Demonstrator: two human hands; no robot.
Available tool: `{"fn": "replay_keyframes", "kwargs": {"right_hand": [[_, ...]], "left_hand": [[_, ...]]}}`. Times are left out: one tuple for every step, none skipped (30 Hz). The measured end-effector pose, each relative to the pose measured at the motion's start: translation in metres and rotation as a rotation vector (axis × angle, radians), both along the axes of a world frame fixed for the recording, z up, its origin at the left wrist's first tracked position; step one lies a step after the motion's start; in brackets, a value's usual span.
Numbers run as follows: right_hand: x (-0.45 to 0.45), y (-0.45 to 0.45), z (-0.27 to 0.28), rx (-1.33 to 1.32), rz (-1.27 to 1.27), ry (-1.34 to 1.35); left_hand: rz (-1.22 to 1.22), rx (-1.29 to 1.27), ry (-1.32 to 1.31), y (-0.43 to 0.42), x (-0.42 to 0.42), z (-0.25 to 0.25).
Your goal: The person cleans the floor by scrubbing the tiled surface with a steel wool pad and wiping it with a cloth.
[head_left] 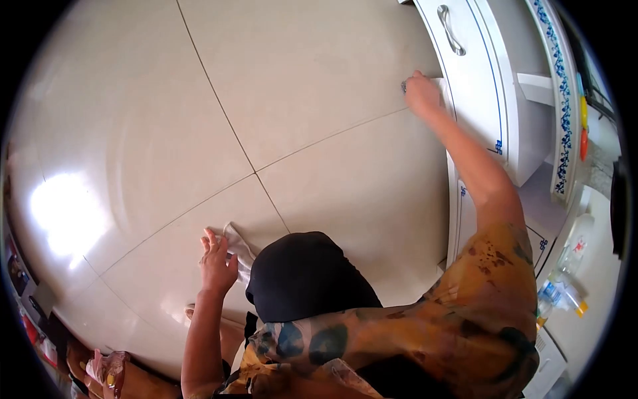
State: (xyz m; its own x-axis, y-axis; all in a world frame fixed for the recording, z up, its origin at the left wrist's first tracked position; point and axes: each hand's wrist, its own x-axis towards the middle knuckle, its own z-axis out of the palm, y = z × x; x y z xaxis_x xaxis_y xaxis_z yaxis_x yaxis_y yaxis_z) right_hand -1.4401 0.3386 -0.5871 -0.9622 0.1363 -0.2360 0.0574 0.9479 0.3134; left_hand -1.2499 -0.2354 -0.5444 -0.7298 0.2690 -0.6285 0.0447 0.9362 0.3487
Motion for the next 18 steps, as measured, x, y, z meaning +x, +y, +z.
{"fn": "replay_keyframes", "kwargs": {"right_hand": [[-0.013,0.008,0.0,0.016,-0.011,-0.023],[-0.033,0.021,-0.003,0.029,-0.029,-0.051],[-0.043,0.027,-0.005,0.043,-0.051,-0.079],[-0.051,0.03,-0.011,0.033,-0.043,-0.006],[-0.055,0.029,-0.018,0.019,-0.039,0.063],[-0.05,0.025,-0.025,0.003,-0.044,0.116],[-0.046,0.023,-0.033,-0.084,-0.279,0.062],[-0.037,0.017,-0.022,-0.105,-0.115,0.061],[-0.016,0.002,-0.003,-0.128,0.043,0.058],[-0.006,-0.006,0.006,-0.156,0.206,0.056],[-0.011,0.005,0.0,-0.153,0.207,0.102],[-0.021,0.012,-0.007,-0.133,0.147,0.161],[-0.037,0.019,-0.015,-0.112,0.091,0.227],[-0.046,0.017,-0.015,-0.094,0.034,0.294],[-0.041,0.011,-0.018,-0.1,0.084,0.271],[-0.031,0.004,-0.02,-0.107,0.135,0.241],[-0.028,-0.001,-0.017,-0.106,0.197,0.218],[-0.026,-0.001,-0.013,-0.179,0.228,0.252]], "left_hand": [[0.007,-0.001,0.005,0.003,-0.001,0.001],[0.008,-0.006,0.005,0.004,-0.002,0.003],[0.004,-0.01,0.006,0.003,-0.001,0.004],[0.002,0.009,0.022,0.003,-0.002,0.0],[-0.004,0.023,0.035,0.001,-0.002,-0.002],[-0.019,0.035,0.03,-0.005,0.001,0.002],[-0.015,0.015,0.017,-0.006,0.003,0.005],[-0.006,0.005,0.014,-0.001,0.002,0.003],[-0.003,-0.007,0.01,0.001,0.0,0.004],[-0.007,-0.015,0.018,0.004,-0.001,0.003],[-0.015,-0.025,0.021,0.005,-0.001,0.003],[-0.027,-0.036,0.024,0.005,-0.001,0.005],[-0.021,-0.03,0.01,0.006,-0.001,0.005],[-0.017,-0.026,-0.002,0.006,-0.002,0.005],[-0.019,-0.027,-0.022,0.003,-0.003,0.006],[-0.019,-0.027,-0.018,-0.001,-0.001,0.008],[-0.011,-0.018,-0.005,0.001,0.001,0.006],[-0.004,-0.005,0.005,0.003,0.001,0.004]]}}
